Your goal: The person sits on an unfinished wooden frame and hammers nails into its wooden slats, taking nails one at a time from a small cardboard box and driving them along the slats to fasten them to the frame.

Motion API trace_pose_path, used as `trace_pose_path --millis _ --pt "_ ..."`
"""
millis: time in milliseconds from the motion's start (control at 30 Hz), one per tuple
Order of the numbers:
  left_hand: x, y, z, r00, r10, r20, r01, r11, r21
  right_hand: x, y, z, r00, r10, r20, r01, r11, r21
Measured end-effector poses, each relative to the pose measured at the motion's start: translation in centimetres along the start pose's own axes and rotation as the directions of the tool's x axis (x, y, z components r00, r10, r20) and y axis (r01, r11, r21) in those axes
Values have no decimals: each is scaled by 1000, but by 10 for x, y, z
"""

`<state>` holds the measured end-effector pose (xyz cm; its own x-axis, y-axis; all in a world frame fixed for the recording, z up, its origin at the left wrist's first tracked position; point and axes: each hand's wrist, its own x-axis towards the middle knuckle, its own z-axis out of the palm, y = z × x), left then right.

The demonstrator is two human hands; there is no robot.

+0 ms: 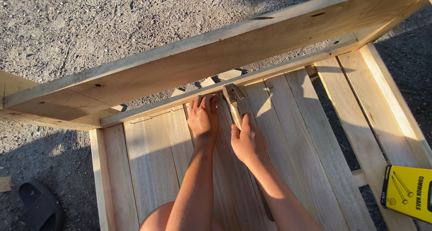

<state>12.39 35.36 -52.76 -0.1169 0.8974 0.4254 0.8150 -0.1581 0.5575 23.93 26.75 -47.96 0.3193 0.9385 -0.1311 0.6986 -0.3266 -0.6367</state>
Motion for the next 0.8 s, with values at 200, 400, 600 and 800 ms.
trace_pose_path --millis 200,400,600,800 --pt "3 4 -5 1000 7 29 -6 1000 -31 1 4 3 1000 6 0 -6 1000 12" --pt "8 7 -6 999 -49 21 51 996 -72 0 5 -6 999 11 -44 -5 989 150" --pt "5 2 -3 999 -37 1 37 996 -83 -15 -9 -17 992 -113 -55 121 978 171" --pt "6 3 -5 999 -33 16 34 998 -60 -14 -14 -7 998 -52 37 52 998 -24"
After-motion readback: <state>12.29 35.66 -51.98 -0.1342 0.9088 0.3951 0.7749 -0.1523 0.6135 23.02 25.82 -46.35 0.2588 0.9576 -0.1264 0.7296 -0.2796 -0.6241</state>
